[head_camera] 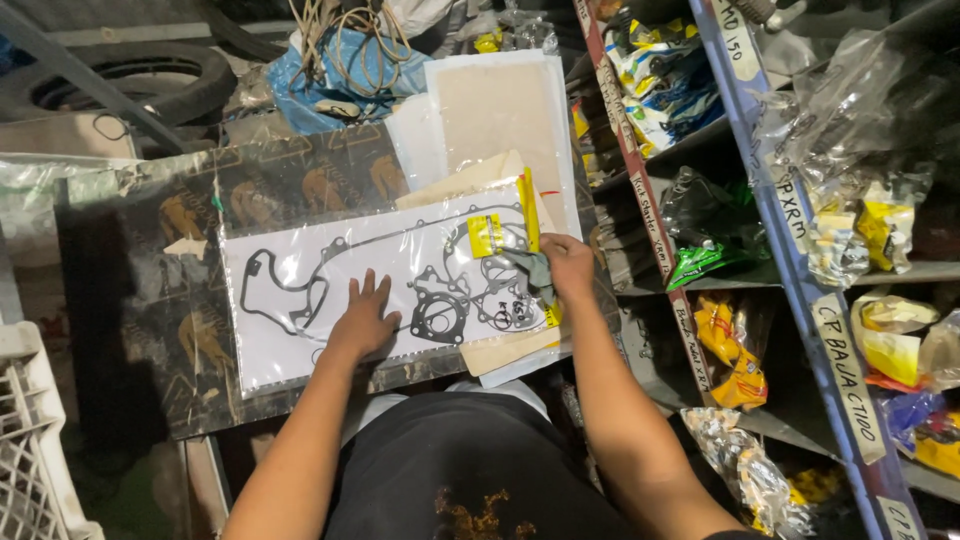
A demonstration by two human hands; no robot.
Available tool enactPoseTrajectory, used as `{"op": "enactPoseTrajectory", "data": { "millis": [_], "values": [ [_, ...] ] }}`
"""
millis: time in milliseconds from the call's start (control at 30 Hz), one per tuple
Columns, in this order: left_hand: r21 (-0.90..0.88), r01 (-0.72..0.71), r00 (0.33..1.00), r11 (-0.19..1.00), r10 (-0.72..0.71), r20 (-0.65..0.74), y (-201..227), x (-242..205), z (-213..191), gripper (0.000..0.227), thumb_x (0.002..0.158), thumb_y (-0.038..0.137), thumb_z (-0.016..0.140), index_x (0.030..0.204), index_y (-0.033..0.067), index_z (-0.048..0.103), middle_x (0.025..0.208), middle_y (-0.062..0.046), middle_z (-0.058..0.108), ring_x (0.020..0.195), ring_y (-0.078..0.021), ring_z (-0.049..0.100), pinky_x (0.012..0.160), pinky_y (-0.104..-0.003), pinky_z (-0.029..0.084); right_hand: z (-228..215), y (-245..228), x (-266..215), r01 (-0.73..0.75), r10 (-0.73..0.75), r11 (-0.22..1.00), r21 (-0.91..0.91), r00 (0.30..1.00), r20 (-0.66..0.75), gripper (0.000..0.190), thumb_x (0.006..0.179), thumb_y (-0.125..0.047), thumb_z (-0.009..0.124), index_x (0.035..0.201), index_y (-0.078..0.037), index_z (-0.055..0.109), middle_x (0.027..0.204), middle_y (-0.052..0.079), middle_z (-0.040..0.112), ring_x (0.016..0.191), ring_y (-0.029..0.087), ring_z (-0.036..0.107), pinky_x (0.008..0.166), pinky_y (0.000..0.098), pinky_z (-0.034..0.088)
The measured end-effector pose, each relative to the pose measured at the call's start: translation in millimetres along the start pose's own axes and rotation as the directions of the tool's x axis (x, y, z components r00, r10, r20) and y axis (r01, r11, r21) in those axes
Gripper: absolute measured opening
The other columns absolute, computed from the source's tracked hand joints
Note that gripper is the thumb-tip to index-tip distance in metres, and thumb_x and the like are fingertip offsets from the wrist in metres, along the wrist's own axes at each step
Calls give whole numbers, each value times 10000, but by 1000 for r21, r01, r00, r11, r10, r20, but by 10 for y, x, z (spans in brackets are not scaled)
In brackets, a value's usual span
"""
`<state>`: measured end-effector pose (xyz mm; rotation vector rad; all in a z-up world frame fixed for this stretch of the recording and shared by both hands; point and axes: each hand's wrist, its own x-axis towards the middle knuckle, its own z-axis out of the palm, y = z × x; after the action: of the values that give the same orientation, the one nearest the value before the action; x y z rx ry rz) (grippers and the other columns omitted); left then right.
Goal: The person wipes the surface of several packaged items, including gasket sets and other parts, using a cloth. They handle each package individually, wiping it down before moving to the next one.
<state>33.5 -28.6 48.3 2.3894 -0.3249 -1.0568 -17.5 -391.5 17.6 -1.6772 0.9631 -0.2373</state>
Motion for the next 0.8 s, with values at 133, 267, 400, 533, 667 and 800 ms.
{"op": "enactPoseTrajectory", "data": {
  "millis": [133, 267, 400, 533, 667, 800],
  "values": [
    [-38, -8, 1000, 999, 8, -12, -18, -5, -3, 707, 993, 263, 587, 1624, 100, 312, 1718, -192, 132, 1568, -444, 54, 1195, -582, 337, 104, -47, -146, 104, -108, 965, -239, 994, -6, 265, 831, -283, 832, 1074, -181, 809, 976, 53, 766, 1001, 201, 709, 909, 367, 538],
    [-40, -16, 1000, 999, 16, -11, -67, 28, 31, 712, 981, 269, 607, 1620, 121, 330, 1720, -171, 142, 1571, -421, 58, 1196, -562, 345, 138, -184, -273, 141, -152, 946, -292, 988, -15, 351, 757, -310, 904, 1043, -137, 799, 862, 42, 735, 893, 184, 668, 850, 353, 512],
    [-77, -19, 1000, 997, 18, -18, -63, 6, 3, 698, 979, 253, 610, 1612, 121, 349, 1717, -166, 152, 1572, -409, 66, 1194, -554, 348, 179, -256, -321, 175, -202, 930, -323, 978, -52, 508, 623, -383, 1005, 979, -98, 781, 690, 49, 689, 692, 148, 639, 647, 304, 512],
    [-88, -30, 1000, 996, 30, 0, -52, -33, -41, 689, 989, 255, 592, 1612, 99, 341, 1718, -176, 143, 1572, -417, 66, 1199, -560, 343, 226, -296, -364, 178, -208, 933, -312, 976, -65, 420, 701, -344, 951, 958, -61, 775, 704, 86, 701, 711, 171, 638, 667, 320, 507],
    [-75, -39, 999, 996, 41, 18, -94, -12, -47, 690, 995, 275, 589, 1615, 109, 336, 1722, -162, 138, 1577, -401, 59, 1198, -556, 344, 248, -203, -291, 149, -188, 934, -325, 978, -91, 315, 772, -301, 909, 960, -78, 789, 770, 100, 732, 746, 183, 666, 683, 344, 521],
    [-63, -59, 997, 996, 61, 36, -135, -43, -74, 684, 1001, 285, 581, 1615, 110, 336, 1723, -157, 139, 1581, -393, 65, 1200, -550, 346, 253, -146, -253, 124, -177, 923, -364, 977, -116, 236, 807, -264, 862, 953, -92, 793, 735, 91, 720, 706, 161, 645, 656, 328, 516]
  ]
}}
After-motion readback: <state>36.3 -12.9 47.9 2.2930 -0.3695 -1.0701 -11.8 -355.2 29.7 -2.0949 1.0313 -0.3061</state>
